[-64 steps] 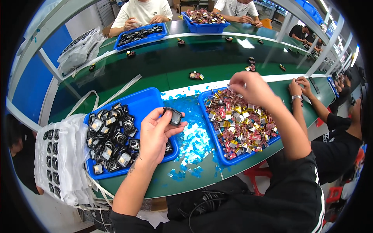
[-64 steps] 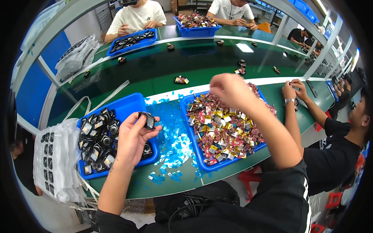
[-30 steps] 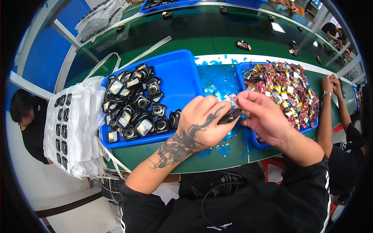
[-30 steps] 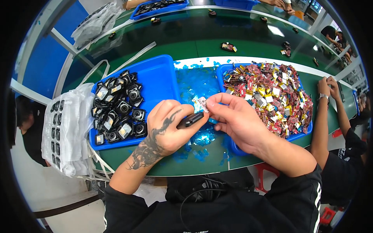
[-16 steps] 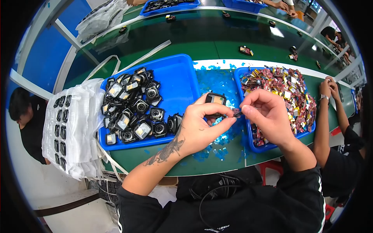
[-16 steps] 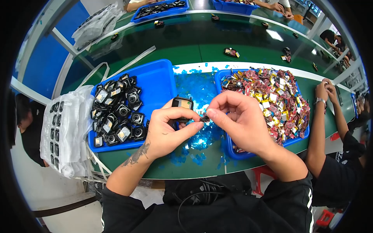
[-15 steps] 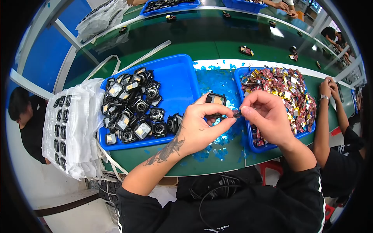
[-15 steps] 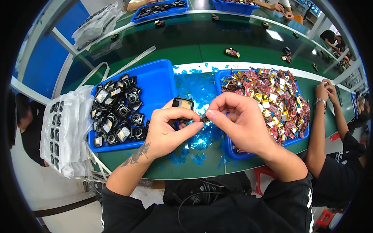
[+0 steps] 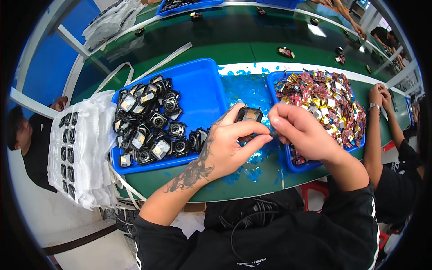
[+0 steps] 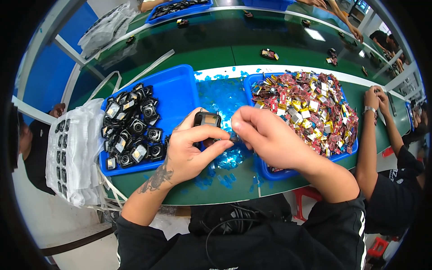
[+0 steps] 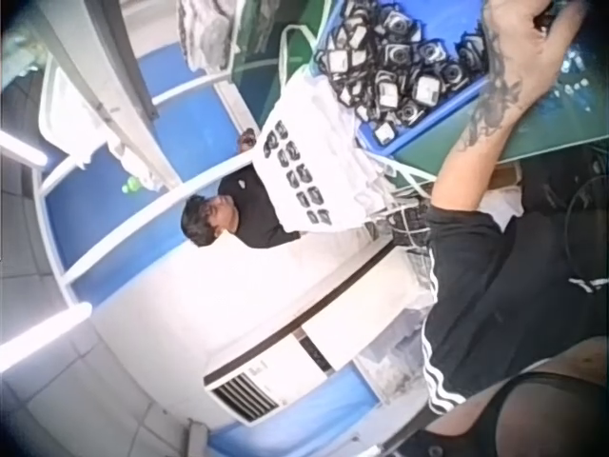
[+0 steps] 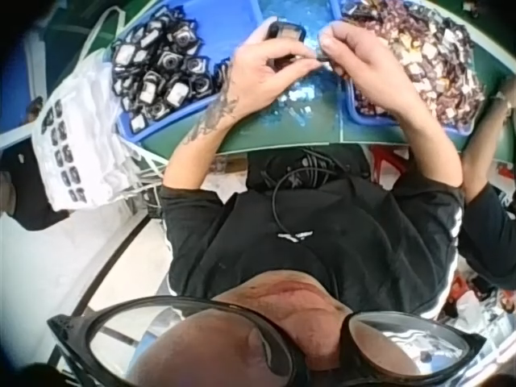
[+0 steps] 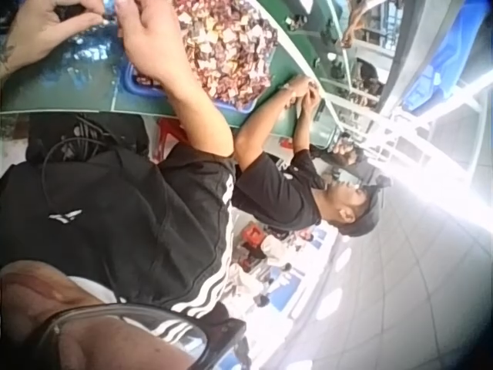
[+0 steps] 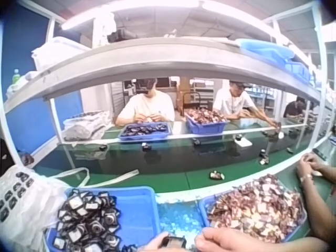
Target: Assembling small electronic components onto a plastic housing at a workbench.
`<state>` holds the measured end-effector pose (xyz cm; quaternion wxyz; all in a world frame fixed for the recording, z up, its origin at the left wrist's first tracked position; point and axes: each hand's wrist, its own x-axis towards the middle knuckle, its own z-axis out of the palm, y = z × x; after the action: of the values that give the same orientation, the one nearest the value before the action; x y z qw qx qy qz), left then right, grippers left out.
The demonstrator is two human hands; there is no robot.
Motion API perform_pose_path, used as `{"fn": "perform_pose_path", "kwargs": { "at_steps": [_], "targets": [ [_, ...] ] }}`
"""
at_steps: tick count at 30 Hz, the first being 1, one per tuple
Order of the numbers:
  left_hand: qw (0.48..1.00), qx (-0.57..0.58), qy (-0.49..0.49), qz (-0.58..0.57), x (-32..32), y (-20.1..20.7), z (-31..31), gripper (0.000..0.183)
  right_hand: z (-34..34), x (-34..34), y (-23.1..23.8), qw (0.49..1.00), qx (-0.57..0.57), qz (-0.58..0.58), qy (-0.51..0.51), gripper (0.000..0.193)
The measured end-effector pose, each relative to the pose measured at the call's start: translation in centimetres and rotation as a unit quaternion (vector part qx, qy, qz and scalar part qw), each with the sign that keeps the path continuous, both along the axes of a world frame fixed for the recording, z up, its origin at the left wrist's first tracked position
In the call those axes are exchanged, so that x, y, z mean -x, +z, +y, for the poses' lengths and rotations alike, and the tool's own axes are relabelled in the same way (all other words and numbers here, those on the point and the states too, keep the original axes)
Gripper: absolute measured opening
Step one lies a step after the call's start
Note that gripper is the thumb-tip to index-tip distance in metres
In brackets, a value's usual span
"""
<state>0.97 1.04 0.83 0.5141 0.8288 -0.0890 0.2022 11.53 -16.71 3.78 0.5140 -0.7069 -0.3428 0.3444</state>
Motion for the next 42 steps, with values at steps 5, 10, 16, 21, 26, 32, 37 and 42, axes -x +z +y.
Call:
{"fn": "perform_pose_path", "kwargs": {
  "at_steps": [5,10,16,21,26,32,37,42],
  "targets": [
    [0.991,0.119,0.027,0.057,0.0,-0.5,-0.1,0.012,0.7,0.6,-0.6,0.924,0.006,-0.374,-0.08,0.012],
    [0.971,0.214,0.066,0.084,-0.2,-1.0,-0.6,0.011,0.2,1.0,-0.6,0.974,-0.098,-0.147,-0.144,0.026],
    [0.957,0.283,0.0,0.062,0.0,-0.8,-1.3,0.021,1.2,2.1,-1.0,0.938,-0.192,-0.204,-0.202,0.013],
    [0.928,0.337,-0.091,0.126,0.1,-0.4,-0.1,0.065,0.4,2.9,0.2,0.896,-0.121,-0.402,-0.144,0.019],
    [0.933,0.348,-0.054,0.074,0.3,-0.8,-1.5,0.057,1.6,3.6,0.0,0.883,-0.083,-0.439,-0.141,0.023],
    [0.91,0.39,-0.094,0.107,-0.1,-1.6,-1.3,0.049,1.8,3.2,-0.9,0.875,-0.127,-0.435,-0.171,0.022],
    [0.895,0.424,-0.112,0.085,-0.1,-1.5,-1.0,0.042,1.9,4.2,-0.6,0.92,-0.095,-0.302,-0.231,0.015],
    [0.895,0.415,-0.133,0.098,-0.2,-1.3,-0.6,0.043,2.1,3.9,-0.4,0.905,-0.107,-0.346,-0.222,0.012]
  ]
}}
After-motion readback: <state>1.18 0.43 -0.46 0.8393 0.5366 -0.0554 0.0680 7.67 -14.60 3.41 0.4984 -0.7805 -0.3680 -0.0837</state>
